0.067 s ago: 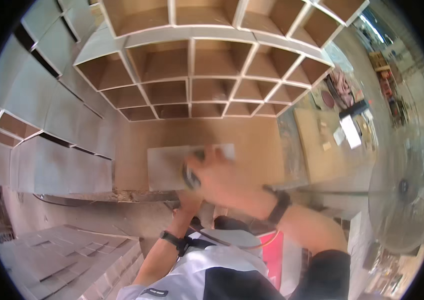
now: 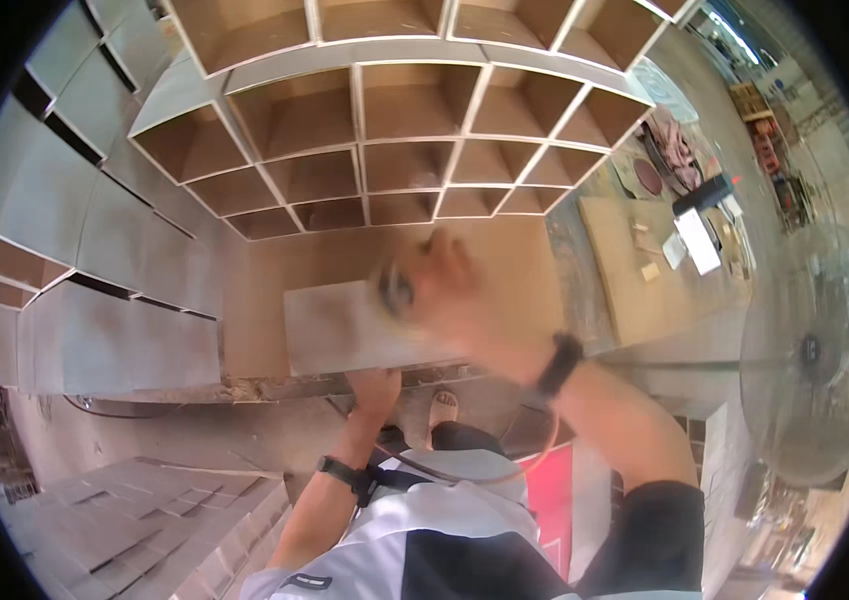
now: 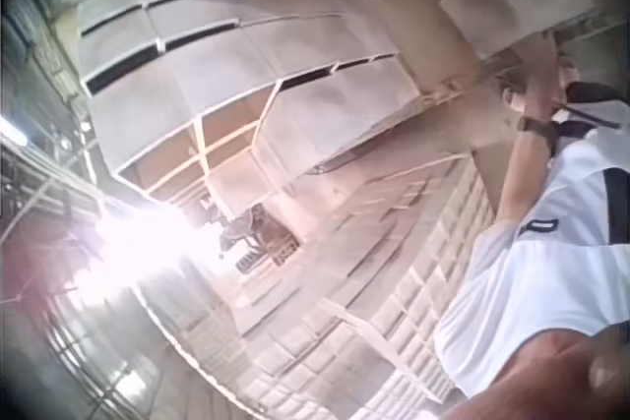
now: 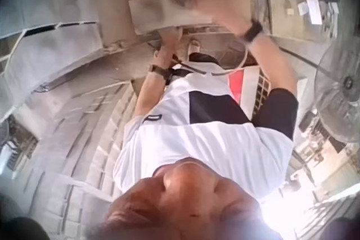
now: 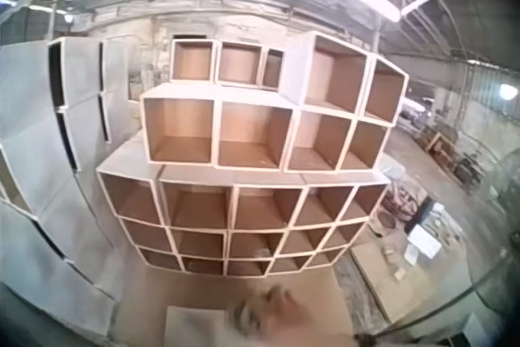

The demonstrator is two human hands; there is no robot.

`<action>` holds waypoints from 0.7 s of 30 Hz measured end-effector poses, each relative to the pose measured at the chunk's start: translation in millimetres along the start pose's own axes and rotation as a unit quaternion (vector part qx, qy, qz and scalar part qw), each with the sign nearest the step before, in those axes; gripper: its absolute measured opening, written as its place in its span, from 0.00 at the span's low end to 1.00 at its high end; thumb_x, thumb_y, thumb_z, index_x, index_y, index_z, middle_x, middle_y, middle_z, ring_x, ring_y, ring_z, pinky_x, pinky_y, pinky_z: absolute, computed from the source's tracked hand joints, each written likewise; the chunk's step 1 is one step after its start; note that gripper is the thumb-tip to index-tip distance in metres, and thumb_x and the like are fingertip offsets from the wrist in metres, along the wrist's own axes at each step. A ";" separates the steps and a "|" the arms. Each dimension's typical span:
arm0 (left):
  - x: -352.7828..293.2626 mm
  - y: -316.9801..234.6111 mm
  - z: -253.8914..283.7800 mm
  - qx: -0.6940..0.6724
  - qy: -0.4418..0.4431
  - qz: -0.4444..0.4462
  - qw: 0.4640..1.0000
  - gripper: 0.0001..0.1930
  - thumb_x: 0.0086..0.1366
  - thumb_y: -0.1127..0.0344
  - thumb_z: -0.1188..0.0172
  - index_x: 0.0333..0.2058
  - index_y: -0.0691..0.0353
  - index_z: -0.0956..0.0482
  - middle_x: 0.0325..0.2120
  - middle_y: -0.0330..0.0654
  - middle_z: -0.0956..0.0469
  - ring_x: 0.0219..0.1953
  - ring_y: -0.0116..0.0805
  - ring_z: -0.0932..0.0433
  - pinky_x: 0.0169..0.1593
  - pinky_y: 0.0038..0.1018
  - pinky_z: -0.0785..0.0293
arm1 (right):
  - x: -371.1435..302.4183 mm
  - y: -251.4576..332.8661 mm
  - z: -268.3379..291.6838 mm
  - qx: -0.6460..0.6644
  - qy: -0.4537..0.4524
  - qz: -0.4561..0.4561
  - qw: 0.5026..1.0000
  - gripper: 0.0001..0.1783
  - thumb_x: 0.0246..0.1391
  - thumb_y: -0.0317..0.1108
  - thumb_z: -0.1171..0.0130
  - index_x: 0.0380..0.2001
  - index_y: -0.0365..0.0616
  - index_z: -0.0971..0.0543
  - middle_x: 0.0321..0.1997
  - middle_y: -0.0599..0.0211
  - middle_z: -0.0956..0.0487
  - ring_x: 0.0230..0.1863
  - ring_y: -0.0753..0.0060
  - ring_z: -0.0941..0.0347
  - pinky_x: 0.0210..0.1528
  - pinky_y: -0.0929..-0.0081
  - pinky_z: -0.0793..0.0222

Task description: The person uses a handheld orbital sander to smooth the surfaces of small white wooden boxes. After sanding, the person places the boxes into a larger multi-compartment wooden shelving unit.

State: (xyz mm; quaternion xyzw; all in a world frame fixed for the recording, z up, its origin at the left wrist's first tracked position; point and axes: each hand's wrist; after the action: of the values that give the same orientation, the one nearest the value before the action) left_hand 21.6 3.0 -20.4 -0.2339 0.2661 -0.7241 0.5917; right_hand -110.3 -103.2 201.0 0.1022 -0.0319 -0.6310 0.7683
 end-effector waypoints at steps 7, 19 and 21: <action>87.0 -3.2 39.1 -0.201 -0.205 -0.037 0.957 0.15 0.58 0.66 0.41 0.43 0.65 0.21 0.43 0.56 0.23 0.47 0.61 0.27 0.52 0.47 0.32 | 7.8 15.7 -21.0 -0.007 -0.099 0.112 0.989 0.24 0.47 0.39 0.39 0.50 0.51 0.27 0.39 0.49 0.28 0.41 0.49 0.27 0.40 0.54 0.27; 91.7 102.9 8.0 -0.162 0.019 -0.034 0.986 0.16 0.64 0.63 0.42 0.40 0.73 0.22 0.38 0.56 0.19 0.38 0.48 0.19 0.39 0.38 0.25 | 24.2 -15.1 -20.3 0.057 -0.218 -0.006 0.974 0.18 0.41 0.34 0.40 0.39 0.40 0.20 0.36 0.52 0.24 0.41 0.52 0.24 0.36 0.60 0.24; 99.7 75.7 7.8 -0.136 -0.077 0.014 0.988 0.17 0.65 0.64 0.43 0.39 0.78 0.23 0.38 0.62 0.20 0.38 0.51 0.20 0.40 0.41 0.26 | 16.2 -22.3 -33.8 -0.017 -0.249 -0.026 0.968 0.17 0.42 0.34 0.40 0.38 0.42 0.20 0.38 0.54 0.25 0.39 0.54 0.25 0.31 0.61 0.24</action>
State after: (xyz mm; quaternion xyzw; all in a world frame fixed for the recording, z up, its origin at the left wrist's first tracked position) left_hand 63.2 -107.6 -62.4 -0.3631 0.3191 -0.6528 0.5833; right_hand -122.4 -119.1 162.2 -0.0706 -0.2087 -0.6569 0.7211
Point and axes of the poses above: each hand's wrist, its own x-axis towards the middle knuckle, its own z-axis out of the back of the hand, y = z × x
